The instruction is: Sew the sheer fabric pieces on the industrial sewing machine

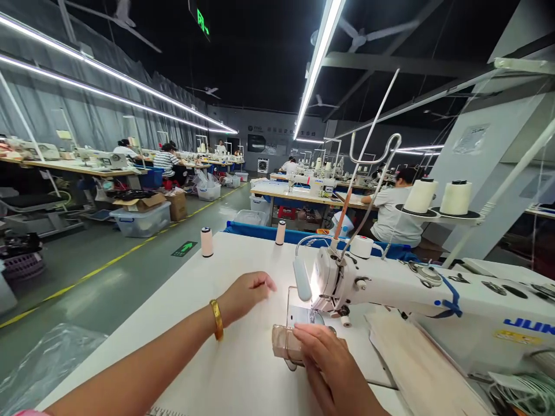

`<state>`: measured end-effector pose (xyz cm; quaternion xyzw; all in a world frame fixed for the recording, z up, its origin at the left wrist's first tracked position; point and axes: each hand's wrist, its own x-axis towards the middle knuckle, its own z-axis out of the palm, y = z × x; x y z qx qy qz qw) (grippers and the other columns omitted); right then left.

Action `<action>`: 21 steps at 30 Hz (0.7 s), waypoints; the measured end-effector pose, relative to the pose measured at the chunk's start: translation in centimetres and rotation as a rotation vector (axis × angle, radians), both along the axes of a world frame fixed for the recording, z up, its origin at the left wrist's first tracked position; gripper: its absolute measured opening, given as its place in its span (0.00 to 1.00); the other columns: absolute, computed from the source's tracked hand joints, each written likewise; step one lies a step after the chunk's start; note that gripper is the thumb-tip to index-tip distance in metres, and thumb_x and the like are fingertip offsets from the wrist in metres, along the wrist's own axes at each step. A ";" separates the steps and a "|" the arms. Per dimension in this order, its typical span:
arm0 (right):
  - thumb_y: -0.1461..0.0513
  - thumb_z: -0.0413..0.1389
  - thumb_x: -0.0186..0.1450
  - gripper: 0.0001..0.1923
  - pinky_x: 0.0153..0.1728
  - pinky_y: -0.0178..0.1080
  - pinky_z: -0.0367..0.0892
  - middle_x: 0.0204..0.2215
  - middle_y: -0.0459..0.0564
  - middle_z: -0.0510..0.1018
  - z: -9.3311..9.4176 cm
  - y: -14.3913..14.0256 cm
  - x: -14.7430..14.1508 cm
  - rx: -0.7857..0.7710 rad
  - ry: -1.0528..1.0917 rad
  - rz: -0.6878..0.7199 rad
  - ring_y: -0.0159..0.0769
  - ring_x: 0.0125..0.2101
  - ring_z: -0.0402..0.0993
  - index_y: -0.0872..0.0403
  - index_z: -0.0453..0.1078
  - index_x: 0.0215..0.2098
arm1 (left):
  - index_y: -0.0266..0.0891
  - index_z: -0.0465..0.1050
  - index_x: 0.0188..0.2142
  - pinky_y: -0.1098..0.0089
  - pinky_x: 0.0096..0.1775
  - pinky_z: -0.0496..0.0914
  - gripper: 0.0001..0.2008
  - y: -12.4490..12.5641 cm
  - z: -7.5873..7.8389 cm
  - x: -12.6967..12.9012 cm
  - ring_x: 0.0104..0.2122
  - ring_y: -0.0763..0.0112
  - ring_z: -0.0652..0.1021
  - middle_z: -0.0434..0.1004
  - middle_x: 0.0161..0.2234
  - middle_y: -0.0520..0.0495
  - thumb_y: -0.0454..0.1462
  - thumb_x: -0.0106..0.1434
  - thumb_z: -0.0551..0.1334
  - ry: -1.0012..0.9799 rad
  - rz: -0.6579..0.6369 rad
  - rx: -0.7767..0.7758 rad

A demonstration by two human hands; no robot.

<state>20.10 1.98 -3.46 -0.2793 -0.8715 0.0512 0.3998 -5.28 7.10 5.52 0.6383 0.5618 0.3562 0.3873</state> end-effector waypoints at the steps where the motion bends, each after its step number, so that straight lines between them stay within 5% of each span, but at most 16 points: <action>1: 0.67 0.51 0.73 0.32 0.52 0.49 0.73 0.63 0.56 0.76 0.2 -0.1 -0.6 -0.048 0.026 -0.005 0.53 0.61 0.74 0.41 0.56 0.73 | 0.41 0.80 0.32 0.70 0.30 0.62 0.12 -1.5 0.2 0.1 0.27 0.68 0.69 0.69 0.24 0.54 0.41 0.51 0.60 0.006 -0.054 -0.019; 4: 0.56 0.62 0.72 0.42 0.59 0.52 0.71 0.69 0.56 0.69 0.9 0.0 -2.3 -0.337 0.058 0.107 0.59 0.67 0.67 0.39 0.49 0.78 | 0.42 0.83 0.36 0.70 0.31 0.62 0.15 -5.8 0.8 0.3 0.27 0.69 0.67 0.71 0.25 0.54 0.38 0.52 0.59 0.018 -0.293 -0.080; 7: 0.48 0.71 0.63 0.44 0.59 0.50 0.70 0.60 0.53 0.77 1.4 0.6 -4.2 -0.810 0.114 0.357 0.56 0.62 0.73 0.38 0.60 0.73 | 0.45 0.84 0.40 0.70 0.33 0.63 0.17 -8.9 1.7 -0.4 0.30 0.69 0.69 0.74 0.31 0.53 0.35 0.54 0.59 -0.026 -0.451 -0.188; 12: 0.45 0.78 0.52 0.29 0.42 0.36 0.68 0.35 0.46 0.77 1.9 1.5 -7.4 -1.443 0.350 0.687 0.38 0.38 0.76 0.51 0.77 0.42 | 0.41 0.82 0.39 0.70 0.27 0.58 0.15 -9.2 2.0 -4.3 0.23 0.72 0.63 0.64 0.21 0.57 0.39 0.54 0.60 -0.099 -0.317 -0.320; 16: 0.52 0.78 0.55 0.23 0.37 0.32 0.62 0.27 0.42 0.73 2.6 2.9 -9.2 -1.582 0.544 0.673 0.30 0.31 0.70 0.53 0.71 0.30 | 0.39 0.80 0.38 0.69 0.30 0.57 0.17 -6.5 0.5 -7.9 0.24 0.72 0.62 0.62 0.20 0.58 0.42 0.50 0.62 -0.235 -0.158 -0.256; 21: 0.52 0.76 0.57 0.22 0.39 0.32 0.63 0.30 0.44 0.77 3.5 5.9 -12.0 -1.439 0.610 0.568 0.32 0.35 0.71 0.52 0.68 0.27 | 0.39 0.79 0.37 0.68 0.31 0.57 0.17 -3.1 -1.0 -10.4 0.25 0.71 0.60 0.60 0.20 0.58 0.44 0.48 0.63 -0.314 -0.038 -0.195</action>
